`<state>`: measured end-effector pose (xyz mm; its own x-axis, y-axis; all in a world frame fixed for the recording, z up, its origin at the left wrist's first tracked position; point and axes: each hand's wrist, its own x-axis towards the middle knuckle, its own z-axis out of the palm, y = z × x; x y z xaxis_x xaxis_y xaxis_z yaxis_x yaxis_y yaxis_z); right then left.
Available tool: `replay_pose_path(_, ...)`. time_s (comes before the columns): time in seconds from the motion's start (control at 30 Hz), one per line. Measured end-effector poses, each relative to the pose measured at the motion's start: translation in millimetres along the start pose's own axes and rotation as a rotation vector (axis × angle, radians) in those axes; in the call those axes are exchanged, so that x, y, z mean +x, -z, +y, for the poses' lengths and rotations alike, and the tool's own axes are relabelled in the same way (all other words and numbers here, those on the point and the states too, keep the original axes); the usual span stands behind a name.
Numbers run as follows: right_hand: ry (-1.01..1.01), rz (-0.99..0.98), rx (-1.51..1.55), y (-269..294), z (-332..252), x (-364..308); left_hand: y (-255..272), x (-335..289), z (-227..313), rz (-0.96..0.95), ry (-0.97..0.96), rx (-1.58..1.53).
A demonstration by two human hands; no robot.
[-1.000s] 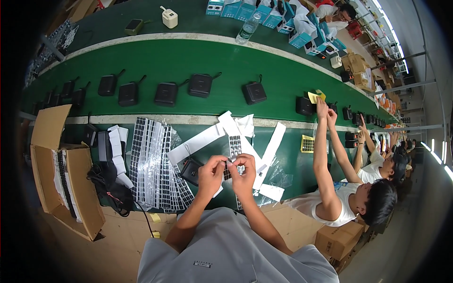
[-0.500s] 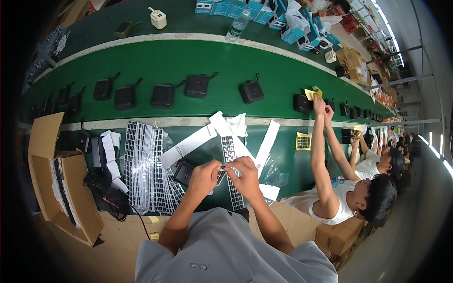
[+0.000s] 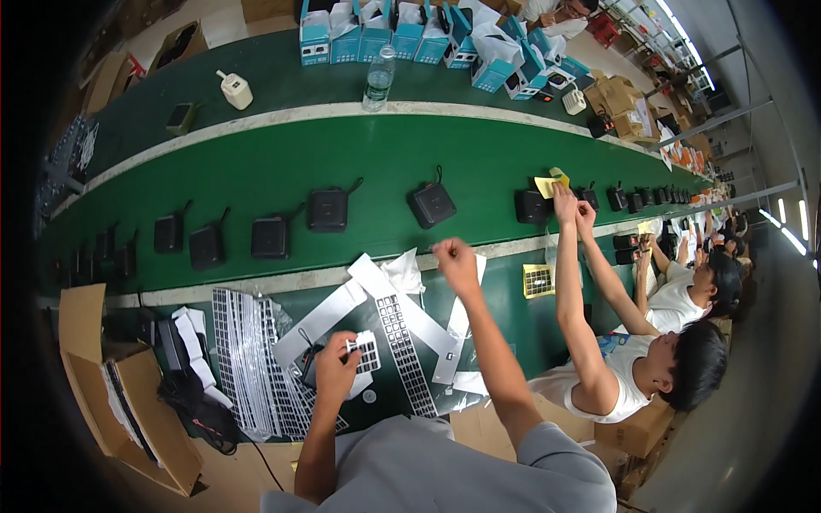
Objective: The person peels labels from a sheet and applies them by hand to small black square electronic devices on an assembly line.
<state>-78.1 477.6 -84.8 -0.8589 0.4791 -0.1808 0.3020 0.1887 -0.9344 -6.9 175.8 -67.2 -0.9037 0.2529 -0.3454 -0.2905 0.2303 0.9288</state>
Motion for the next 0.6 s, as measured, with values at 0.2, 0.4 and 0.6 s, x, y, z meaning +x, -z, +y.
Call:
replay_pose_path(0.2, 0.054, -0.037, -0.281, 34, 15, 119, 1, 6, 0, 0.035, -0.015, 0.14)
replay_pose_path(0.4, -0.005, -0.15, -0.368, 43, 18, 148, -9, 13, -8, -0.048, 0.079, 0.218)
replay_pose_path(0.6, 0.099, -0.166, -0.475, 56, 23, 153, -22, 21, 8, -0.089, 0.029, 0.224)
